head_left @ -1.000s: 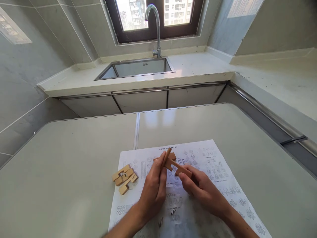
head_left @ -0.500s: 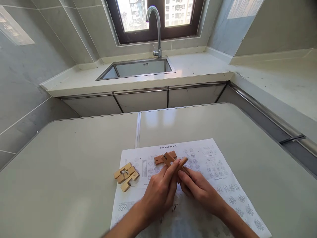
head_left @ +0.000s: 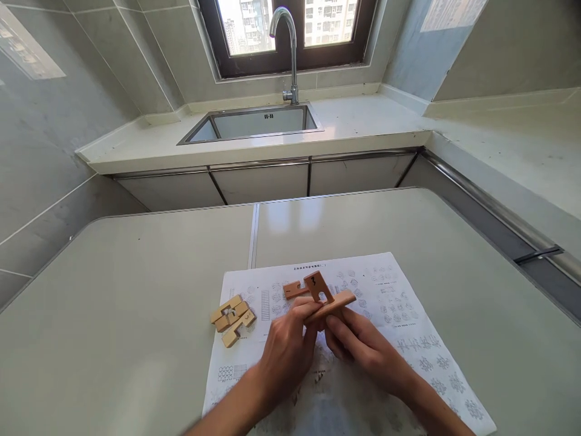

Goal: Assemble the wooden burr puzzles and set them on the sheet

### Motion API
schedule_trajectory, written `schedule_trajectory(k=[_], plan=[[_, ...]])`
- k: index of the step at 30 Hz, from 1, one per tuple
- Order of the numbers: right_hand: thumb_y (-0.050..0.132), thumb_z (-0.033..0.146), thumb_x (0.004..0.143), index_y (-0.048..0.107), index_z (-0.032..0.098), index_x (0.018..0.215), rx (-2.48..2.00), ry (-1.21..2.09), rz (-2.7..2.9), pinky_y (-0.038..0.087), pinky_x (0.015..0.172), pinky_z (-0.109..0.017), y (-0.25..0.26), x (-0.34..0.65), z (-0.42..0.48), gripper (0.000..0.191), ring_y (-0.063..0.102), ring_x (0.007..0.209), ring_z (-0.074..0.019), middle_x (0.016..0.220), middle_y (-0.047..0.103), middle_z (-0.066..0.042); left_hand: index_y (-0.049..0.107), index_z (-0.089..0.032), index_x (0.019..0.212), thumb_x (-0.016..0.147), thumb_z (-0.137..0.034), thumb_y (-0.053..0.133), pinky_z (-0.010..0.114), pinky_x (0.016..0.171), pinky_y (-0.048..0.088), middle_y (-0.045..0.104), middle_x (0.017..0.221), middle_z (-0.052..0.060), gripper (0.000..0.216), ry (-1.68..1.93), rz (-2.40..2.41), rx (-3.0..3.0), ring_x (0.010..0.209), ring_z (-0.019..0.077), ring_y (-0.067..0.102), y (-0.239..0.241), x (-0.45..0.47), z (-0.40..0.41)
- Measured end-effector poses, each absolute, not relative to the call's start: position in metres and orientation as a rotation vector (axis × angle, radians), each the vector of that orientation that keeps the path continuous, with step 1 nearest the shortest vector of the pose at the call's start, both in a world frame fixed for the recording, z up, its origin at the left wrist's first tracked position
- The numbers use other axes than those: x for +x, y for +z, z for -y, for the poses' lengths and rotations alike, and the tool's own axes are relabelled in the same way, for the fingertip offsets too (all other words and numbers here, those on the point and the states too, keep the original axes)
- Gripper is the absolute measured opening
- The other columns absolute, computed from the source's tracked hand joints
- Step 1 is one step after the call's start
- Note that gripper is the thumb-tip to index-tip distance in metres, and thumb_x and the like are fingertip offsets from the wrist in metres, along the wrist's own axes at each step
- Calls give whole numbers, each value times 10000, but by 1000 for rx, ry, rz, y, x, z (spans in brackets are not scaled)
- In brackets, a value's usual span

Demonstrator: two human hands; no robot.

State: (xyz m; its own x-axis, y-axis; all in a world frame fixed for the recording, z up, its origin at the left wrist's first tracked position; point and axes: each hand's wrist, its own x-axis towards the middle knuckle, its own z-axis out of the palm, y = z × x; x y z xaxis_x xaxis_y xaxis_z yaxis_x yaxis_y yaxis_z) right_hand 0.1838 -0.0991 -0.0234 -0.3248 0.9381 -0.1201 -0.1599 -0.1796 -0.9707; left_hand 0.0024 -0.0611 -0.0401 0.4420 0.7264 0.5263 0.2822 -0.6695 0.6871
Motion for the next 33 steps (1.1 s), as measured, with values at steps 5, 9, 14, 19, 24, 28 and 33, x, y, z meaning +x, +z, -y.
schedule_trajectory(k=[5,9,14,19,24,28,33], plan=[[478,578,1091,548,207,952,-988,1659,1193,275,536,-297,-22,185,99,402,319,553,-116,608,404,71,495,-241,1306,1050,-89,519,267,762,623,705,1153,78,299,1118,-802,2157,971,162,738,-43,1,60],[485,600,1081,552,206,957,-1000,1665,1164,277,542,-298,-22,183,99,417,326,550,-117,599,406,72,502,-244,1298,1060,-119,513,261,728,610,709,1108,65,268,1100,-835,2186,897,157,742,-43,0,61],[511,598,1071,556,205,922,-1027,1653,1135,287,546,-294,-25,181,99,423,343,555,-115,601,423,64,496,-241,1307,1057,-114,486,276,743,611,730,1116,75,280,1070,-855,2259,935,183,759,-36,1,61],[565,627,1029,596,196,922,-1101,1590,1026,266,509,-282,-27,185,96,445,333,527,-108,600,434,57,478,-220,1302,932,-109,595,349,803,597,710,1041,64,404,1034,-1006,2360,900,215,712,-26,-7,51],[584,652,1005,623,197,938,-1174,1503,944,311,530,-274,-28,188,94,462,379,556,-119,617,456,44,532,-189,1261,944,-167,601,465,917,552,642,1175,131,324,827,-1262,2543,1086,306,610,-22,-20,36],[592,651,998,632,198,934,-1189,1489,948,319,527,-273,-30,188,93,460,374,552,-119,610,458,42,581,-167,1221,990,-234,626,510,978,517,619,1235,145,246,629,-1394,2641,1164,339,552,-25,-22,34],[604,657,987,635,196,919,-1200,1479,937,328,516,-268,-30,188,93,468,372,551,-118,606,453,40,581,-168,1096,1044,-240,562,466,921,516,640,1135,113,90,520,-1374,2625,1066,294,558,-30,-17,37]])
